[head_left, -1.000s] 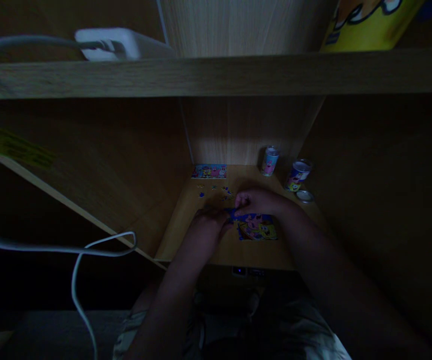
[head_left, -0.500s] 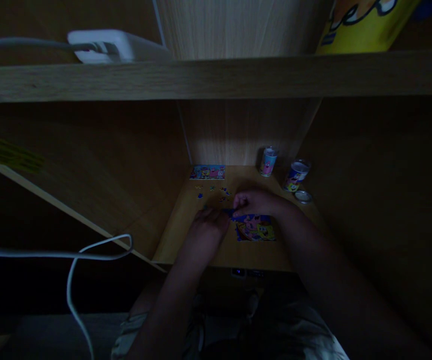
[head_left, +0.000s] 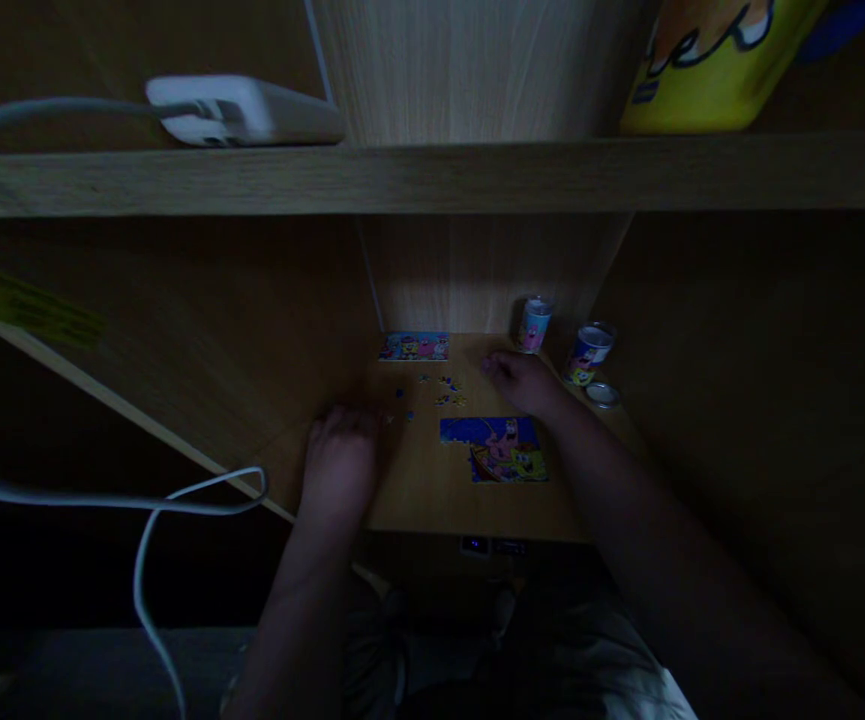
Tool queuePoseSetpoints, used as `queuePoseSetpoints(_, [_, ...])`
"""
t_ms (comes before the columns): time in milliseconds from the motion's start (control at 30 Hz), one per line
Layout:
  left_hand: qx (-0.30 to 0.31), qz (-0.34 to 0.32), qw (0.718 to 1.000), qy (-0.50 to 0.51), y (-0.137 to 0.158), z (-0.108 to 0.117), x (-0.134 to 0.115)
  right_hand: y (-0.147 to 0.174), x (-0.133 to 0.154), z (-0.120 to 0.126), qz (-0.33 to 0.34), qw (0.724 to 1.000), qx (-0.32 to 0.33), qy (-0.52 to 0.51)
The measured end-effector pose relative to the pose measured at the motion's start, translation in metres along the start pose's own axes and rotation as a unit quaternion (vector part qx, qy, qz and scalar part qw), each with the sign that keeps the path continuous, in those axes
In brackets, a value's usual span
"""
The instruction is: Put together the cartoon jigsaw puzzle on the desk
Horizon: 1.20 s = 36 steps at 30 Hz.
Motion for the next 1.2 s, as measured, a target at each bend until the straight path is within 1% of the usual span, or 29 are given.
queuePoseSetpoints(133, [0.019,-0.001,1.0,-0.001,0.005,-0.01,-0.009,0.001,-0.004,-0.002,-0.004,1.0,0.008,0.013])
queuePoseSetpoints(300, [0.023,-0.016,0.999,0.023,0.006,-0.013,-0.015,0.001,-0.004,-0.004,-0.006,1.0,0.002,0.002])
queuePoseSetpoints(433, [0.029,-0.016,0.998,0.051,0.006,-0.013,-0.015,0.001,-0.005,-0.006,-0.002,1.0,0.007,-0.005])
queuePoseSetpoints(533, [0.028,-0.005,0.998,0.052,0.005,-0.013,-0.014,0.001,-0.004,-0.009,0.007,1.0,0.014,-0.01])
queuePoseSetpoints(767, [0.018,0.065,0.997,0.025,0.004,-0.013,-0.005,0.001,-0.005,-0.011,0.001,1.0,0.024,0.002])
queuePoseSetpoints(933, [-0.001,0.07,0.997,0.023,0.004,-0.017,-0.003,0.002,-0.011,-0.011,-0.012,0.999,0.024,0.02])
queuePoseSetpoints(1067, [0.008,0.064,0.998,0.024,0.004,-0.025,-0.001,0.002,-0.016,-0.01,-0.022,0.999,0.005,0.037])
queuePoseSetpoints(1200, [0.019,0.069,0.997,0.036,0.004,-0.025,-0.001,0.003,-0.017,-0.009,-0.025,0.999,-0.003,0.045])
Point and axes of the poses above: each hand's wrist, its own y-axis away from the middle knuckle, its own z-axis out of the back of the hand, x = y × z, the point moved 8 cm from there along -y, towards the middle knuckle, and after that the axes turned 14 degrees about z, right-handed, at the moved point
